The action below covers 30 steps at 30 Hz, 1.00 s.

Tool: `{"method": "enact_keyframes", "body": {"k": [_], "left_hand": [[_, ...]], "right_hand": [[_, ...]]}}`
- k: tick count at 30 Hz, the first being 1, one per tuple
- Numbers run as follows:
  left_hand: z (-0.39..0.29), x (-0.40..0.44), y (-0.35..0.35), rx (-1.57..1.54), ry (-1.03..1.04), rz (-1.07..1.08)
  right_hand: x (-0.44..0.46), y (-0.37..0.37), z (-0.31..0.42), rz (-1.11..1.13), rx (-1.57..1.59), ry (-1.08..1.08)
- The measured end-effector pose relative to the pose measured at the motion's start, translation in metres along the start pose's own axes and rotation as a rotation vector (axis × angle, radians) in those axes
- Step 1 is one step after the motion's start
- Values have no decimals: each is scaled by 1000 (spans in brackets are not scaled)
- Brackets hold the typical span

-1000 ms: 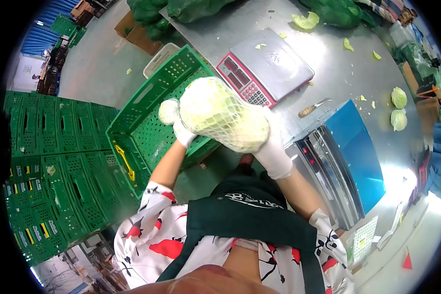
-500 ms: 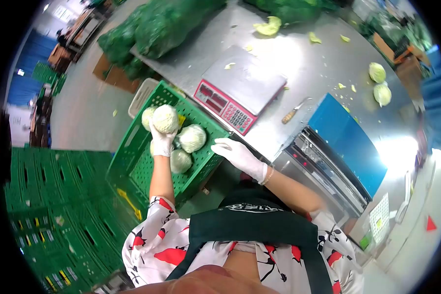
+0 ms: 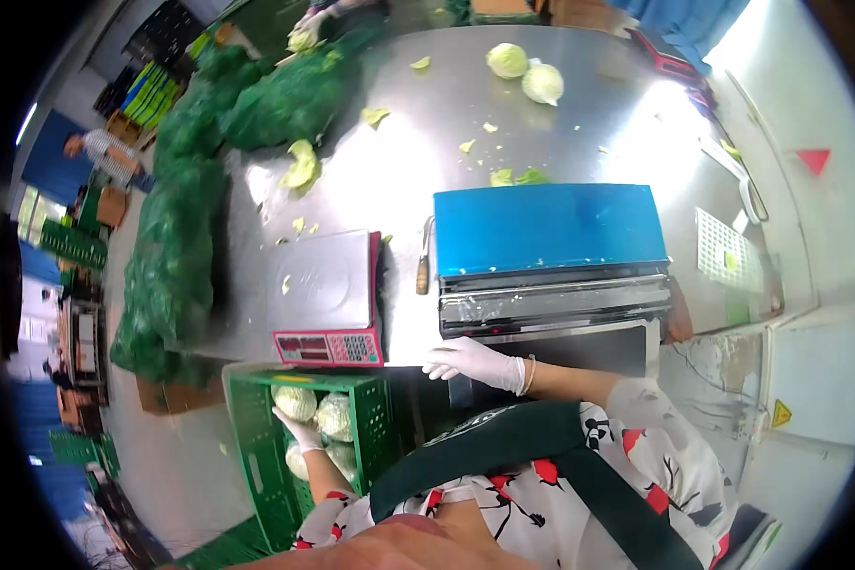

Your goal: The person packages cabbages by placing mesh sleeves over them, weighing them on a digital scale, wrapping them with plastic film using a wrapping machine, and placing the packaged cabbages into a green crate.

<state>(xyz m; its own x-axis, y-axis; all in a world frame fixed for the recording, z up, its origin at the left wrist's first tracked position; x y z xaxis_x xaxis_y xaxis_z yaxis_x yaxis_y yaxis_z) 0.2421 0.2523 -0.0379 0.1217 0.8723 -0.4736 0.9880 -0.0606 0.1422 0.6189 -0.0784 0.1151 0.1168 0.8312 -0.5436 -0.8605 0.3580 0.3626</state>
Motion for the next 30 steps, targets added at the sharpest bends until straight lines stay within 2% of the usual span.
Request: {"method": "enact_keyframes", "body": {"k": [1, 2, 4, 6, 7, 8, 9, 10, 11, 12, 13, 14, 15, 16, 17, 18, 19, 22, 26, 28, 29, 30], "left_hand": [[5, 0, -1, 74, 40, -50], [-6, -26, 20, 149, 178, -220], [3, -19, 14, 410, 433, -127], [18, -13, 15, 456, 488, -142], [15, -15, 17, 333, 385, -126], [14, -3, 5, 351, 301, -94], [11, 3, -2, 356, 243, -77], [9, 6, -6, 362, 184, -63], [4, 9, -10, 465, 115, -92], [-4, 7, -9, 569, 45, -126], [-17, -9, 4, 597, 39, -224], [-25, -6, 3, 834, 276, -392], [-36, -14, 9, 825, 337, -449], [-55, -25, 15, 815, 400, -507], [-72, -46, 44, 843, 476, -492], [-88, -73, 78, 876, 553, -477], [-99, -97, 114, 925, 612, -460], [-117, -133, 160, 975, 651, -348], [-129, -149, 183, 1141, 662, -360], [-132, -148, 202, 1136, 650, -287], [-134, -144, 212, 1105, 628, -245], [-136, -143, 226, 1075, 602, -202]], "right_hand": [[-6, -6, 4, -2, 4, -15], [-14, -11, 12, -4, -1, -45], [-23, -29, 17, -46, -135, -141], [-47, -44, 46, -96, -277, -169], [-55, -60, 61, -107, -368, -179], [-55, -82, 67, -104, -279, -176], [-58, -110, 94, -169, -393, -261], [-61, -142, 122, -249, -377, -340], [-53, -186, 140, -405, -494, -504], [-45, -236, 159, -450, -405, -528], [-29, -292, 173, -657, -223, -497], [-21, -340, 195, -766, -243, -489], [-8, -402, 212, -806, -347, -364], [-1, -432, 230, -988, -233, -321], [30, -497, 231, -1191, -342, -314], [52, -540, 235, -1215, -293, -336], [61, -558, 246, -1207, -223, -239], [104, -601, 264, -1327, -208, -236], [159, -642, 277, -1392, 68, -225], [180, -655, 277, -1408, 154, -244], [183, -661, 275, -1476, 58, -245], [189, -671, 269, -1395, 117, -336]]}}
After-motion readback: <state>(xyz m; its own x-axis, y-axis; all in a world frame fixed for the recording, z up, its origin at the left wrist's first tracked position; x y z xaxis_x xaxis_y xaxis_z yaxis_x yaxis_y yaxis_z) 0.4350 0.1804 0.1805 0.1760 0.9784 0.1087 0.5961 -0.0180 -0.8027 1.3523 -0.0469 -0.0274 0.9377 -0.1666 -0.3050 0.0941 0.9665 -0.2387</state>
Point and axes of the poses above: each hand's wrist, its own x-axis towards the middle knuckle, its own y-axis out of the palm, z = x × y, the point moved 2 cm from there along x, towards the middle knuckle, and after that the axes turned 5 degrees about y, right-handed, at the moved point
